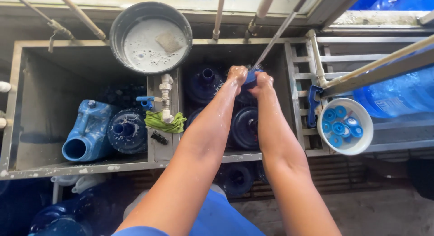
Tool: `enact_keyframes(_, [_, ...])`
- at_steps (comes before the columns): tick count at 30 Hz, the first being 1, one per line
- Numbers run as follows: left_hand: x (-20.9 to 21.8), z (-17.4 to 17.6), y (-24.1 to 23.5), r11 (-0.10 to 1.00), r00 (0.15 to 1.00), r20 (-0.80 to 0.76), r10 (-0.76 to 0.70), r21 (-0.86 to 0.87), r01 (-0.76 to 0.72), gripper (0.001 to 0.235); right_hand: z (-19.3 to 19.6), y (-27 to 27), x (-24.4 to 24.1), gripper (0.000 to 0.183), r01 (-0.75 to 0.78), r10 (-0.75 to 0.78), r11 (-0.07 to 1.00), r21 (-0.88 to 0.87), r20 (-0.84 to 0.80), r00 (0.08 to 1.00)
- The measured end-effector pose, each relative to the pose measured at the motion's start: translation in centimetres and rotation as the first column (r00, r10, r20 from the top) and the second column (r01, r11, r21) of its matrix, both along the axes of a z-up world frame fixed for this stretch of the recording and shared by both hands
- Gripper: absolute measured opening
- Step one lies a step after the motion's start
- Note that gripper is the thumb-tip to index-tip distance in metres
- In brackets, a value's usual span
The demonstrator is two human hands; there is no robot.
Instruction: The person scrubs the exterior of a large blue water container with a sponge, then rinses it under a tap. They then rinse several smaller blue water jugs and place them in a sink. Finally, they rinse their hands and wash another large container.
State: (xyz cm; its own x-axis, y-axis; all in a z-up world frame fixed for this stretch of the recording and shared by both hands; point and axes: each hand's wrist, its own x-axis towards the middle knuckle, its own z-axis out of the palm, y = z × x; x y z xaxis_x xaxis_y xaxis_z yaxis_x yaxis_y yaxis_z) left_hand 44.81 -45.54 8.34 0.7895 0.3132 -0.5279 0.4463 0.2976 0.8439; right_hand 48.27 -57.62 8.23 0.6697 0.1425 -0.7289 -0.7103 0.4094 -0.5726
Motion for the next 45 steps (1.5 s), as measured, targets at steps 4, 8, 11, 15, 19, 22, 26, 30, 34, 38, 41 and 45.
enact_keyframes(4, [-2.5, -0.4, 1.4, 0.983, 0.994, -0.066, 0.091, 0.168, -0.079, 0.026, 0.6, 0.6, 0.2, 0.025, 0.099, -0.098, 0.993, 0.060, -0.018, 0.995])
enact_keyframes(8, [-4.1, 0.3, 1.5, 0.990, 0.961, -0.243, 0.134, 0.000, -0.138, 0.029, 2.7, 0.6, -0.8, 0.034, 0.171, -0.166, 0.981, 0.087, -0.058, 0.984])
enact_keyframes(11, [-4.5, 1.4, 0.8, 0.935, 0.962, -0.240, 0.129, -0.294, -0.199, 0.033, 3.3, 0.6, -1.3, 0.035, 0.171, -0.171, 0.985, -0.002, -0.023, 0.985])
enact_keyframes(15, [-4.1, 2.2, -0.2, 0.836, 0.946, -0.236, 0.222, -0.454, -0.309, 0.030, 1.4, -0.4, -0.6, 0.030, 0.092, -0.090, 0.981, -0.173, 0.023, 0.996])
enact_keyframes(19, [-4.7, 2.7, -0.9, 0.697, 0.876, -0.289, 0.386, -0.532, -0.482, 0.022, -1.7, -0.9, 1.5, 0.030, 0.005, 0.084, 0.806, -0.592, 0.122, 0.989])
enact_keyframes(22, [-5.2, 0.5, -1.1, 0.693, 0.852, -0.291, 0.436, -0.496, -0.524, 0.021, 0.0, -0.3, 2.4, 0.041, 0.024, 0.026, 0.861, -0.507, 0.092, 0.995])
enact_keyframes(26, [-7.7, -1.5, -0.6, 0.773, 0.859, -0.287, 0.424, -0.380, -0.508, 0.023, 6.9, 2.2, 0.6, 0.051, 0.095, -0.095, 0.995, -0.007, -0.088, 0.992])
enact_keyframes(30, [-10.5, -0.2, 0.6, 0.805, 0.840, -0.356, 0.410, -0.292, -0.517, 0.021, 7.0, 3.3, 1.2, 0.055, 0.115, -0.109, 0.991, 0.075, -0.080, 0.991])
enact_keyframes(34, [-10.7, -1.8, 1.5, 0.849, 0.837, -0.315, 0.447, -0.146, -0.508, 0.026, 3.4, 3.2, 4.0, 0.045, 0.188, -0.154, 0.954, 0.232, -0.158, 0.975])
enact_keyframes(38, [-9.0, -2.5, 1.6, 0.880, 0.884, -0.217, 0.415, -0.151, -0.450, 0.037, 0.1, 2.0, 6.4, 0.031, 0.272, -0.164, 0.859, 0.433, -0.271, 0.948])
enact_keyframes(41, [-5.8, -2.2, 0.7, 0.891, 0.885, -0.243, 0.397, -0.129, -0.435, 0.044, -2.3, 1.1, 8.1, 0.030, 0.174, -0.063, 0.861, 0.477, -0.240, 0.969])
enact_keyframes(45, [-3.3, 1.7, 0.2, 0.892, 0.881, -0.306, 0.361, -0.161, -0.421, 0.053, 0.2, 0.9, 6.7, 0.030, 0.143, -0.033, 0.878, 0.456, -0.241, 0.970])
